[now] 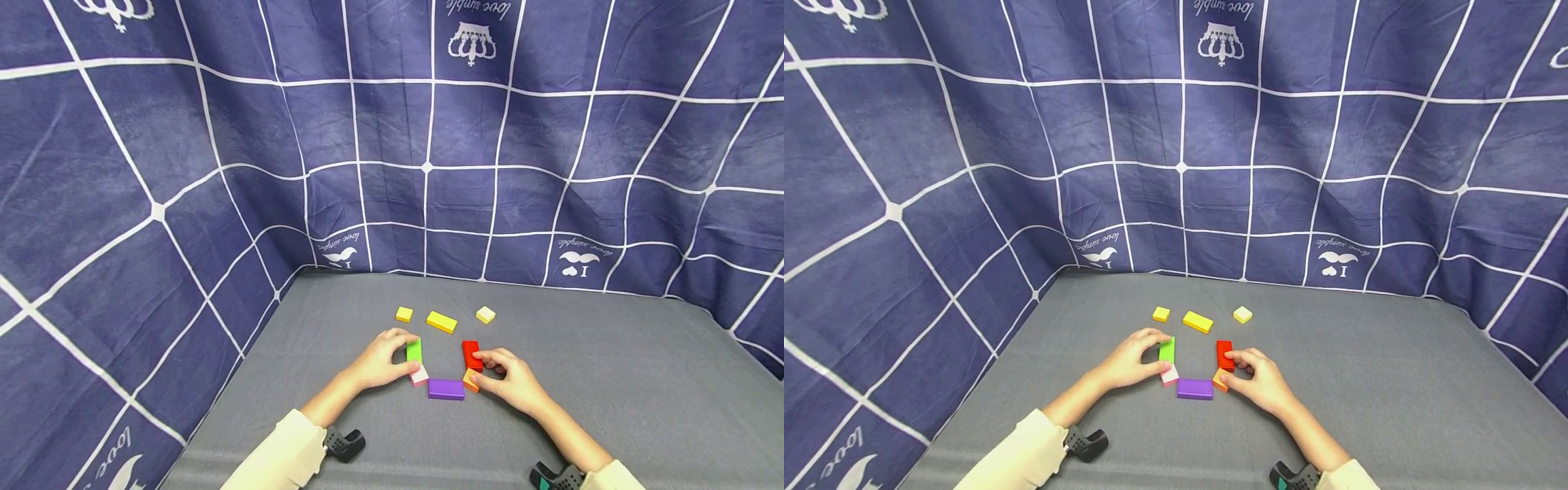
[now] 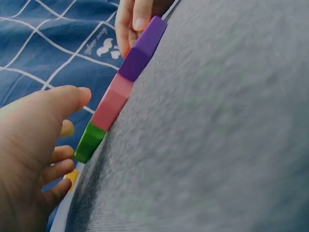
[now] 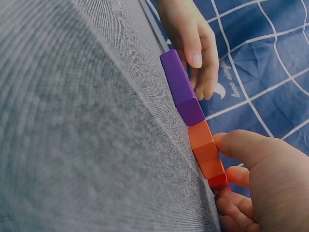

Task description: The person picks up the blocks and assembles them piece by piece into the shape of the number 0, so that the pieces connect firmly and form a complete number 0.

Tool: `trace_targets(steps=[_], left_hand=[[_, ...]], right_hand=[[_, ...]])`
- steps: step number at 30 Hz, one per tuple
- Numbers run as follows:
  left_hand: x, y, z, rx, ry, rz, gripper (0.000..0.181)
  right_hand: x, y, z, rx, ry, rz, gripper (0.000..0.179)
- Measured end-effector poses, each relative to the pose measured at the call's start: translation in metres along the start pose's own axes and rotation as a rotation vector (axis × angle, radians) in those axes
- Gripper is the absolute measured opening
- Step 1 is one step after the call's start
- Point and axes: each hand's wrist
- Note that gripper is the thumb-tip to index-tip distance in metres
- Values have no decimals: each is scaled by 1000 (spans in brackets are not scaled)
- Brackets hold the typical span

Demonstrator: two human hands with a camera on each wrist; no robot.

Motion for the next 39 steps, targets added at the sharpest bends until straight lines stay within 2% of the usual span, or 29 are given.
trace_targets(steps=[6, 8, 12, 17, 39], left_hand=[[-4, 5, -6, 101, -28, -32, 55], [-5, 5, -8, 114, -42, -30, 56], [-6, 5, -9, 101, -75, 9, 55], [-5, 4, -9, 93, -84, 13, 54], [-9, 4, -12, 81, -53, 9, 52]], right_hand=[[0, 1, 0, 0, 2, -5, 35], [0, 0, 0, 2, 2, -8, 35], [0, 0, 0, 4, 2, -9, 35], [0, 0, 1, 1, 3, -8, 34], [1, 2, 0, -17, -6, -5, 34]])
Point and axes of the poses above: each hand's wrist, its own z-axis towards the middle knuckle, its own x-axis out of the back of the hand, y = z × x, and after that the axes turned 5 degrees about z, right-handed
